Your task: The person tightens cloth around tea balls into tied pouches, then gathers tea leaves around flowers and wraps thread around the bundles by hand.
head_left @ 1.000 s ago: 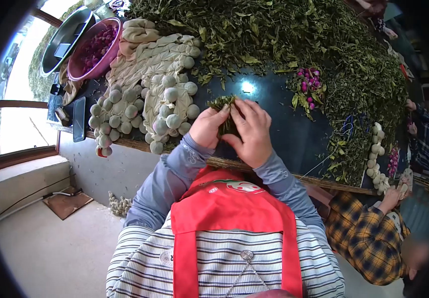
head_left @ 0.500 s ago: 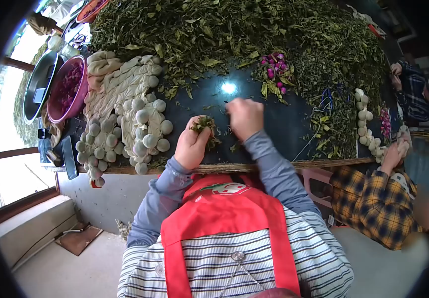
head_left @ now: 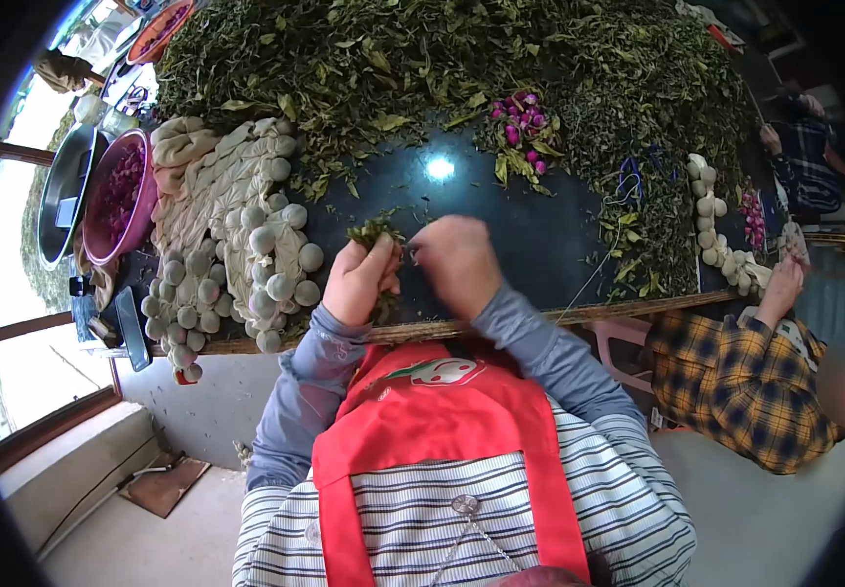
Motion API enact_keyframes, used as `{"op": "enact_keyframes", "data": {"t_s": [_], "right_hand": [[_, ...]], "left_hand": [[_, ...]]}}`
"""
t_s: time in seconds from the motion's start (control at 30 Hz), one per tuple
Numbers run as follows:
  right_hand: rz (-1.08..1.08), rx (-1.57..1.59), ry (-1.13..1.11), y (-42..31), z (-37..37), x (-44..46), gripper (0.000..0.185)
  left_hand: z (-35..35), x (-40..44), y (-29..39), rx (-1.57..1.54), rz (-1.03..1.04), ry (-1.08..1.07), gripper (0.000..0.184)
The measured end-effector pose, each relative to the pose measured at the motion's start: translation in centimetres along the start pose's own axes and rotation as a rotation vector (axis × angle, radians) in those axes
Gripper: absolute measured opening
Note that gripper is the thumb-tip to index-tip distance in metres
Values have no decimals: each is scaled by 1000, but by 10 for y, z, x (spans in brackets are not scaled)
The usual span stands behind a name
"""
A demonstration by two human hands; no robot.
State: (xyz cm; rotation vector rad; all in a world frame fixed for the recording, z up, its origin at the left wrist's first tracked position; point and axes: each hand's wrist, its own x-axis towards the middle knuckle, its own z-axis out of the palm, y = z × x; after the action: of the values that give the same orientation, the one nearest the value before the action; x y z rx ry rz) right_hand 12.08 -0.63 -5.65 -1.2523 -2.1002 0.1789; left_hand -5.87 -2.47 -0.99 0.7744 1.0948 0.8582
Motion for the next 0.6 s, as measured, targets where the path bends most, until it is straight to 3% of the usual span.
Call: {"op": "enact_keyframes", "data": {"t_s": [0.07, 0.1, 0.13, 0.2, 0.3, 0.43, 0.6], "right_hand": [[-223, 0, -34, -26, -2, -12, 16], [-231, -140, -245, -16, -19, -6, 16], [-10, -69, -351, 11, -26, -11, 19], [128, -431, 91, 69, -37, -37, 22], [247, -476, 219, 109, -66, -40, 12], [392, -377, 220, 132, -63, -8, 9], [609, -626, 11, 143, -44, 22, 10]], "left_hand": [[-9, 10, -2, -186, 69, -70, 19], [-9, 11, -3, -181, 66, -75, 19], [-5, 13, -5, -127, 112, -37, 20], [7, 17, -11, -34, 215, 45, 21], [13, 23, -22, 30, 204, 75, 23], [16, 33, -39, 108, 52, 44, 26], [3, 38, -46, 54, 66, 85, 24]]}}
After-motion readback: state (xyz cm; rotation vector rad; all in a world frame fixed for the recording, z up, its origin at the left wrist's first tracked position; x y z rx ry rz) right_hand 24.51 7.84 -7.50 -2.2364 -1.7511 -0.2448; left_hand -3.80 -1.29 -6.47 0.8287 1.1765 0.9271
